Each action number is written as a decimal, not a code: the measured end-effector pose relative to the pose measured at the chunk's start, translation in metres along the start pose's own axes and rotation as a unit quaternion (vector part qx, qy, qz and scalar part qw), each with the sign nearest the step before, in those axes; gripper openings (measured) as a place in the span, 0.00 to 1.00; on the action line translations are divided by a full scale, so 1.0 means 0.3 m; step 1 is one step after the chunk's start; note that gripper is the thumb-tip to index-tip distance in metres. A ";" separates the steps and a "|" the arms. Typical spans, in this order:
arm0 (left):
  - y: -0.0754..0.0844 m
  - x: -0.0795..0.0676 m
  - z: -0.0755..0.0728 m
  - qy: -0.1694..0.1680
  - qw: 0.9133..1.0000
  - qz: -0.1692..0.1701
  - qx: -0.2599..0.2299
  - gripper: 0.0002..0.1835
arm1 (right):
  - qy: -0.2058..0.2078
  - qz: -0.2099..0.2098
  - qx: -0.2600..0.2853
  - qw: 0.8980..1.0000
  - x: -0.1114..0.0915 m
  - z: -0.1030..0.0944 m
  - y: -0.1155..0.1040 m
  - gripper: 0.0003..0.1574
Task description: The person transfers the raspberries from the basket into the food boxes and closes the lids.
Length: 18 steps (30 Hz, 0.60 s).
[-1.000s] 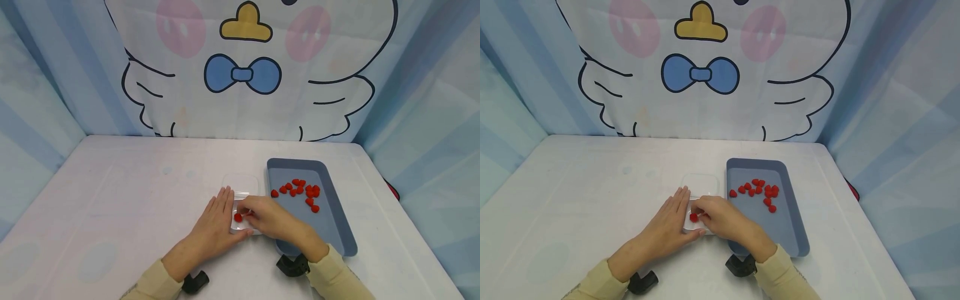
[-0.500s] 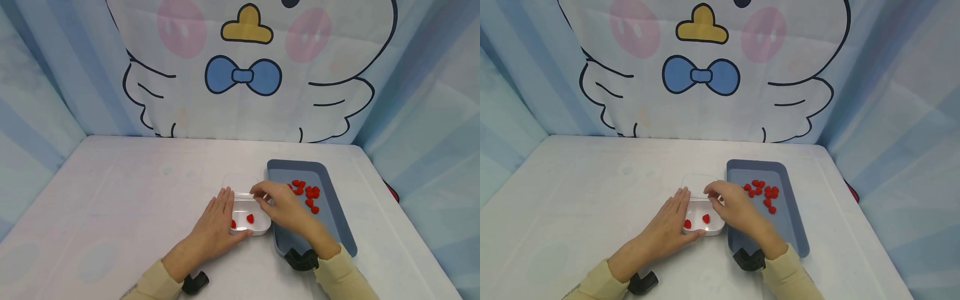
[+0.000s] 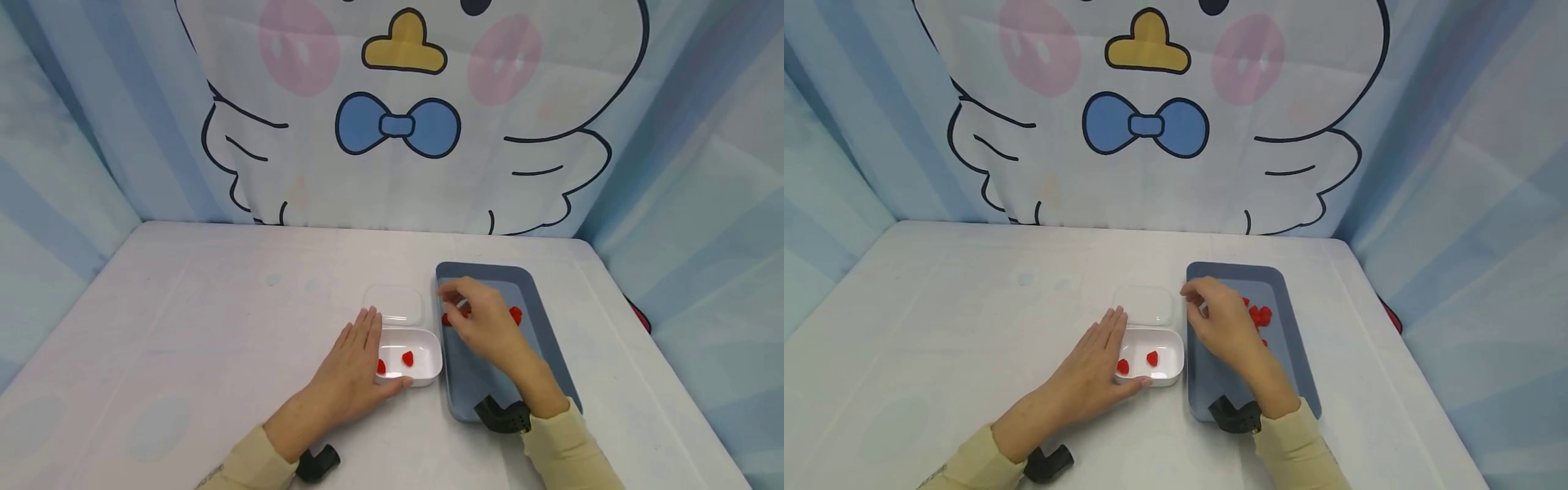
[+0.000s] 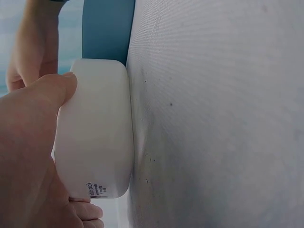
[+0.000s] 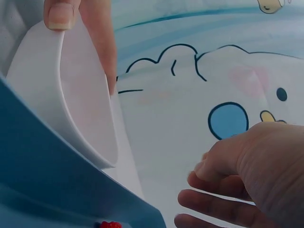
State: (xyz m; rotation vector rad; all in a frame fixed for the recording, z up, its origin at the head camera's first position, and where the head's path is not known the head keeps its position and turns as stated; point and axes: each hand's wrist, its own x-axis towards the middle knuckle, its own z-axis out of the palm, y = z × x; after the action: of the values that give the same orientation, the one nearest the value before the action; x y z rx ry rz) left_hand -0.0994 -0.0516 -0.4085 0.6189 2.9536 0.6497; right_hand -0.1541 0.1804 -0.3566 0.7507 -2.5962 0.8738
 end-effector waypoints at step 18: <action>-0.005 -0.002 0.004 -0.002 1.000 -0.004 0.003 0.59 | -0.059 0.083 -0.016 0.995 -0.004 0.033 0.048 0.11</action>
State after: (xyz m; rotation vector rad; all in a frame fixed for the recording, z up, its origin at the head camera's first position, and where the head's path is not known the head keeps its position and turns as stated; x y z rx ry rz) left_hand -0.0991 -0.0526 -0.4102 0.6083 2.9544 0.6376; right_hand -0.1623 0.1842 -0.3716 0.6008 -2.8031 0.8560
